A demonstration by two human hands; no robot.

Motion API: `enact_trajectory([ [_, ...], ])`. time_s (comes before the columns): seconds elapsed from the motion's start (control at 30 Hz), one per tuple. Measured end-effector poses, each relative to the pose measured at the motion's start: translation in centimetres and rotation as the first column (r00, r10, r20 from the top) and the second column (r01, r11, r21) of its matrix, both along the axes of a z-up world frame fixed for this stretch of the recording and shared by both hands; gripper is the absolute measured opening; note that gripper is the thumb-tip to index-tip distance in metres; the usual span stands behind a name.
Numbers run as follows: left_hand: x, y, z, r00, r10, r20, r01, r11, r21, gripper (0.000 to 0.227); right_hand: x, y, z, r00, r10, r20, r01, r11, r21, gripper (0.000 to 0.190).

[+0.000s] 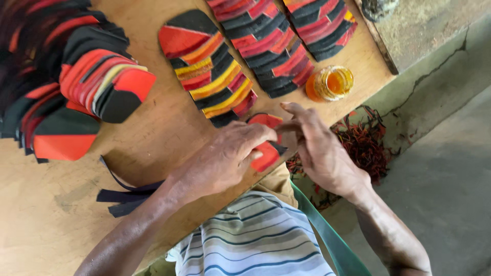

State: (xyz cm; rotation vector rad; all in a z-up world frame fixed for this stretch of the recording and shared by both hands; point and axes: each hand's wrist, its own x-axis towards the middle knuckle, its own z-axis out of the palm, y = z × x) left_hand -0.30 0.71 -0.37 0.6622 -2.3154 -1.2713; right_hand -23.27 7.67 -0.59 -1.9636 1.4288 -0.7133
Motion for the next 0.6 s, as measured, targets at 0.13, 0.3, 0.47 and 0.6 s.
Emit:
enact_trajectory([
  [0.13,0.9,-0.5,2.4,0.999,-0.005,-0.042,0.015,0.969,0.248,0.054,0.4,-0.8,0.8,0.999,-0.051,0.009,0.05,0.996,0.072,0.071],
  [0.3,1.8,-3.8,4.5,0.979,0.123,-0.16,-0.086,0.971,0.222,0.055,1.0,-2.2,1.8,0.997,-0.049,0.063,0.057,0.989,-0.135,0.069],
  [0.47,4.2,-10.4,4.8,0.976,0.216,-0.033,-0.217,0.975,-0.049,0.051,2.6,-4.6,2.5,0.965,-0.016,0.263,0.048,0.992,-0.117,0.058],
  [0.6,5.5,-15.9,3.7,0.98,0.188,-0.068,-0.199,0.944,-0.261,0.051,3.4,-6.1,3.2,0.975,-0.016,0.222,0.054,0.984,-0.169,0.058],
])
